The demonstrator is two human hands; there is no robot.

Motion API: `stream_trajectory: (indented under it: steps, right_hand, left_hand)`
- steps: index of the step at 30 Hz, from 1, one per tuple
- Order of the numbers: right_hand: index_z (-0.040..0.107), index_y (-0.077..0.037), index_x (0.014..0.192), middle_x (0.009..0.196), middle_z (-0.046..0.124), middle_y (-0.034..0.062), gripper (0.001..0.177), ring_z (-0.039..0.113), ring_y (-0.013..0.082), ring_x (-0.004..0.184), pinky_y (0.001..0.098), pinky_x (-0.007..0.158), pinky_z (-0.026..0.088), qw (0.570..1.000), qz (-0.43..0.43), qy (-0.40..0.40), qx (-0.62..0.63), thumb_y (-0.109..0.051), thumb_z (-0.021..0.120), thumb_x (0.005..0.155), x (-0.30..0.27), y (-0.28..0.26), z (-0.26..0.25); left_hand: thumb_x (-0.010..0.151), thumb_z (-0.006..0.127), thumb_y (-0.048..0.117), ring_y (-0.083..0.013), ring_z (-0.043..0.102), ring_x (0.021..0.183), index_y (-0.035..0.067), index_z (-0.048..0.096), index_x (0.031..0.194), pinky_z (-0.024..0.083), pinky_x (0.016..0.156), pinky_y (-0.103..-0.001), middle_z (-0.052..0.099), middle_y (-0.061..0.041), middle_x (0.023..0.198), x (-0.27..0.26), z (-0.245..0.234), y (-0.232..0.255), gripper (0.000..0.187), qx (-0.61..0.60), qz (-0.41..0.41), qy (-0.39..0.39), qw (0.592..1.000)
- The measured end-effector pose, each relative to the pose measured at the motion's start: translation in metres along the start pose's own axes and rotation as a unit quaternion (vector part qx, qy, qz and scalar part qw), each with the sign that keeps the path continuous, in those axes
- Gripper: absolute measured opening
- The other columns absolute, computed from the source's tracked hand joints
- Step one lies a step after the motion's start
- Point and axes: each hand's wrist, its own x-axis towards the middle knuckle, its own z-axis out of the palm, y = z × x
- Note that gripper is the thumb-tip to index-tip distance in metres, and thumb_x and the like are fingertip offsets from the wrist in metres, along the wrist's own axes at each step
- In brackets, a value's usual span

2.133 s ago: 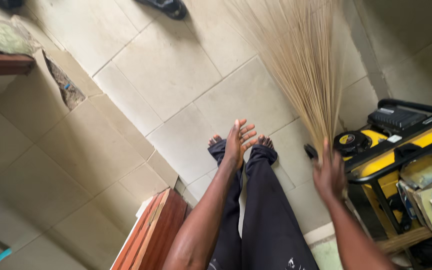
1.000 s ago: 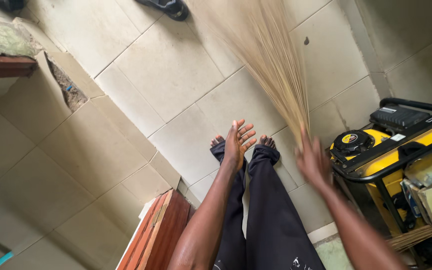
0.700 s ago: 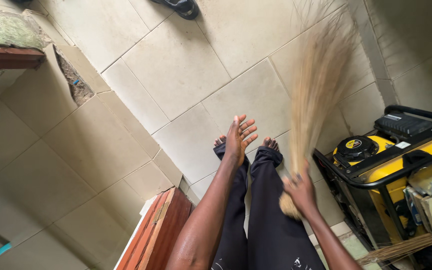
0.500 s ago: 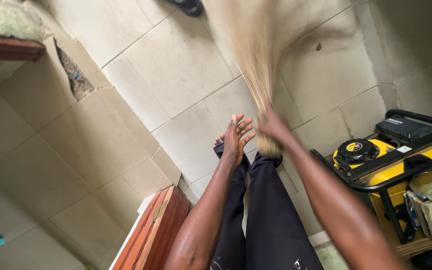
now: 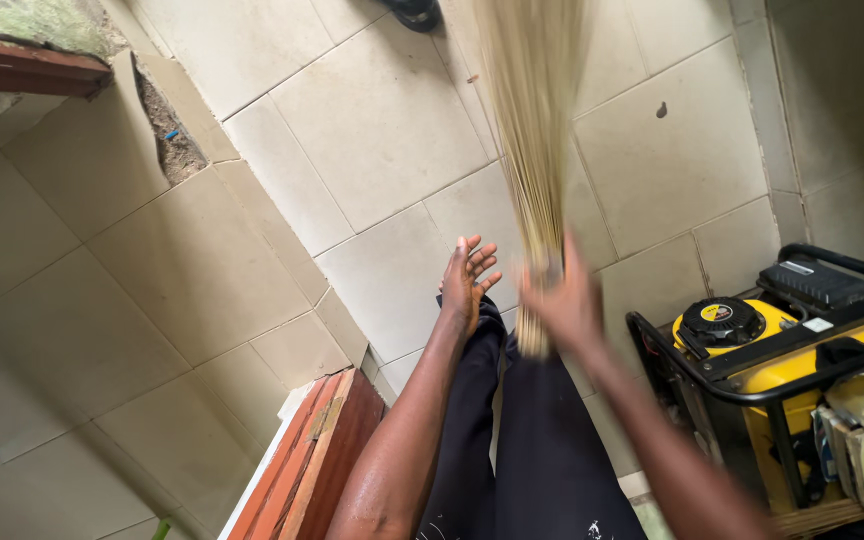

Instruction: The person sweeps a tiled entryway with a handheld broom, moves several pairs of shoes by hand to organize them, and folds a black cloth on the floor.

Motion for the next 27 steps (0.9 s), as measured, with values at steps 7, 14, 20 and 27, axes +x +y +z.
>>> stream_trajectory:
  steps: [7,14,20,27]
  right_hand:
    - [0.033,-0.006,0.151,0.101,0.076,0.0168,0.094,0.077,0.0299,0.092,0.0418,0.081,0.062,0.973,0.194,-0.078,0.102,-0.015,0.075,0.068,-0.164,0.059,0.071]
    - [0.057,-0.004,0.123,0.101,0.069,0.0236,0.051,0.070,0.0426,0.094,0.0534,0.082,0.058,0.948,0.023,-0.185,-0.258,-0.038,0.068,0.086,0.031,0.080,0.166]
    - [0.060,-0.004,0.123,0.105,0.069,0.0207,0.042,0.069,0.0366,0.093,0.0503,0.078,0.057,0.979,-0.123,-0.083,-0.143,-0.038,0.062,0.096,0.231,-0.069,0.123]
    - [0.058,0.002,0.124,0.107,0.069,0.0199,0.041,0.070,0.0297,0.089,0.0436,0.075,0.060,0.945,-0.189,-0.176,0.202,-0.033,0.061,0.104,0.200,-0.172,0.044]
  left_hand:
    - [0.098,0.046,0.061,-0.0288,0.052,0.133,0.006,0.044,0.149,0.047,0.105,-0.048,0.060,-0.016,0.138,0.016,-0.038,0.023,0.075,-0.019,0.024,0.031,0.999]
    - [0.102,0.047,0.055,-0.0277,0.059,0.127,0.004,0.048,0.144,0.049,0.105,-0.044,0.064,-0.016,0.131,0.027,-0.076,0.052,0.067,0.001,0.088,0.063,0.994]
    - [0.105,0.048,0.047,-0.0267,0.060,0.126,0.001,0.050,0.143,0.050,0.106,-0.044,0.065,-0.016,0.129,0.024,-0.101,0.071,0.059,-0.033,0.168,0.106,0.979]
    - [0.104,0.049,0.044,-0.0288,0.062,0.121,0.003,0.048,0.144,0.051,0.104,-0.046,0.063,-0.017,0.130,0.014,-0.085,0.066,0.057,-0.084,0.138,0.093,0.982]
